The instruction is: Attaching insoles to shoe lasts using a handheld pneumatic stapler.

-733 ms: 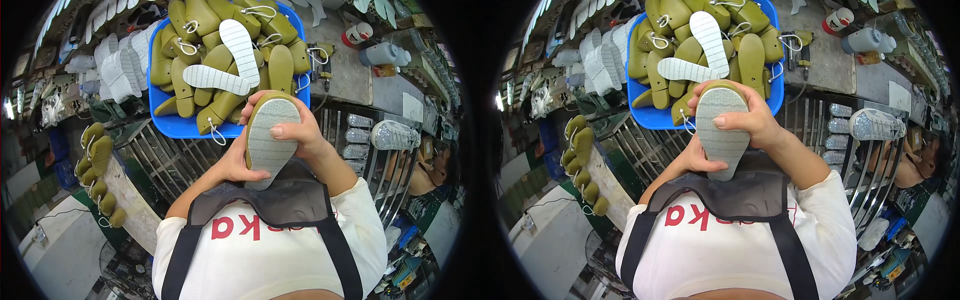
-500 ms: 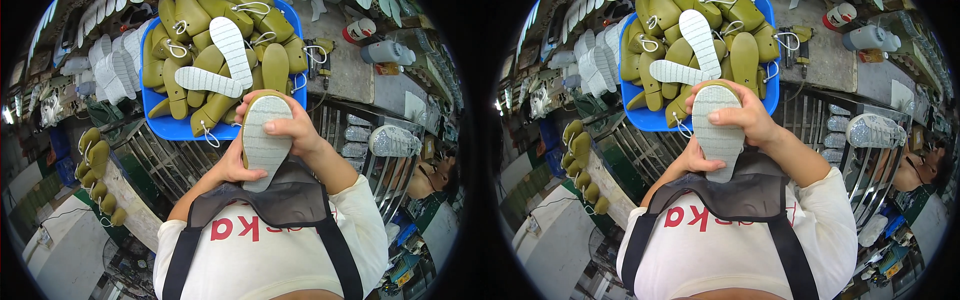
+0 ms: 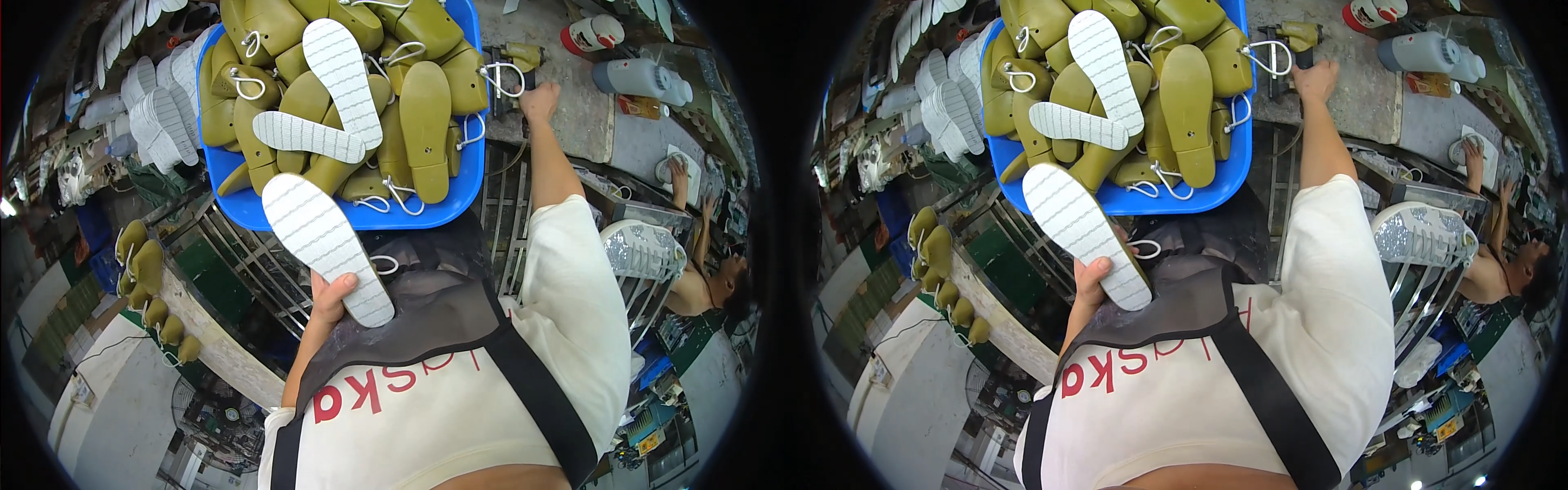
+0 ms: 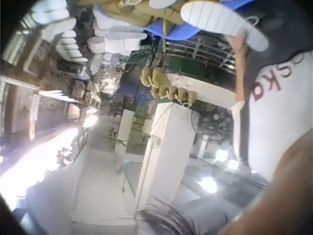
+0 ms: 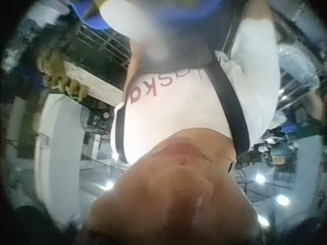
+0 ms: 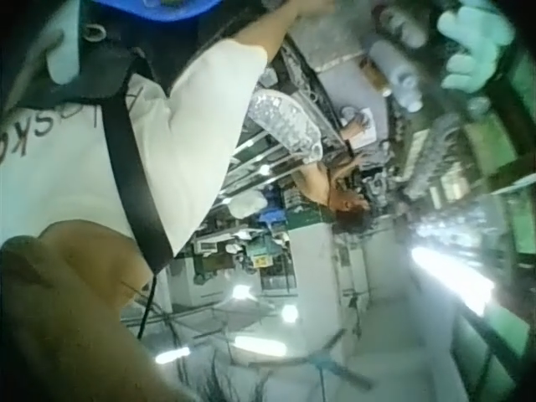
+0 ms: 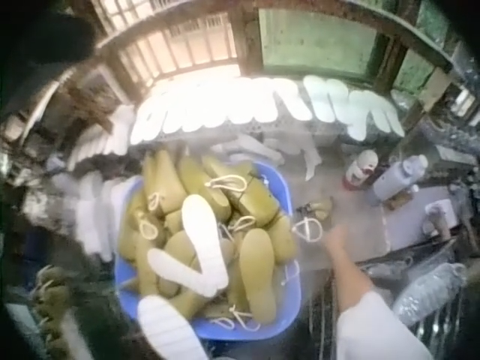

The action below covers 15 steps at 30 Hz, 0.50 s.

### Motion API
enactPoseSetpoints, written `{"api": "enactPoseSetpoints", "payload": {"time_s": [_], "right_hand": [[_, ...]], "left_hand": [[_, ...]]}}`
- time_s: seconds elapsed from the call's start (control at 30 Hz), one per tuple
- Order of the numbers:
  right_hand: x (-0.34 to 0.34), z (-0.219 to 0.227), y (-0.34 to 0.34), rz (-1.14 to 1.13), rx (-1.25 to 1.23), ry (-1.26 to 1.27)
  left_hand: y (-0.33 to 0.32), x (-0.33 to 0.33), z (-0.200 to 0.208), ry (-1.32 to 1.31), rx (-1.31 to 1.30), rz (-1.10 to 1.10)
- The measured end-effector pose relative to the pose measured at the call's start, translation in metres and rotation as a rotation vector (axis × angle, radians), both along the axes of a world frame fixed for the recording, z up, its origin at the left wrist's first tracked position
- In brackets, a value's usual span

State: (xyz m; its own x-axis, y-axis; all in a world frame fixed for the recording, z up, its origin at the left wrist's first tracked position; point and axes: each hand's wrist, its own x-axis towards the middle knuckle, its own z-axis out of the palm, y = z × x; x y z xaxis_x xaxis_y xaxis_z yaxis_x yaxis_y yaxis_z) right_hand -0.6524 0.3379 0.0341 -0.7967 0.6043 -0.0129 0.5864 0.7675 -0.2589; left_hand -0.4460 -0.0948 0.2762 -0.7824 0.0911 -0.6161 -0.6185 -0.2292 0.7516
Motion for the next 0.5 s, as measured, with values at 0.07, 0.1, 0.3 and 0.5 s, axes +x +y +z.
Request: {"api": "enactPoseSetpoints", "payload": {"time_s": [0.07,0.1,0.3,0.5], "right_hand": [[0.003,0.026,-0.023,-0.060,-0.148,0.047],[0.010,0.039,-0.030,-0.126,-0.289,0.090],[0.158,0.192,-0.063,-0.347,-1.723,0.270],[0.181,0.320,-0.116,0.243,-1.532,0.273]], "left_hand": [[-0.004,-0.004,-0.007,0.032,-0.008,-0.034],[-0.004,-0.008,-0.012,0.062,-0.009,-0.074],[0.001,-0.040,-0.004,0.114,0.157,-0.156],[0.004,-0.060,-0.001,0.143,0.248,-0.288]]}}
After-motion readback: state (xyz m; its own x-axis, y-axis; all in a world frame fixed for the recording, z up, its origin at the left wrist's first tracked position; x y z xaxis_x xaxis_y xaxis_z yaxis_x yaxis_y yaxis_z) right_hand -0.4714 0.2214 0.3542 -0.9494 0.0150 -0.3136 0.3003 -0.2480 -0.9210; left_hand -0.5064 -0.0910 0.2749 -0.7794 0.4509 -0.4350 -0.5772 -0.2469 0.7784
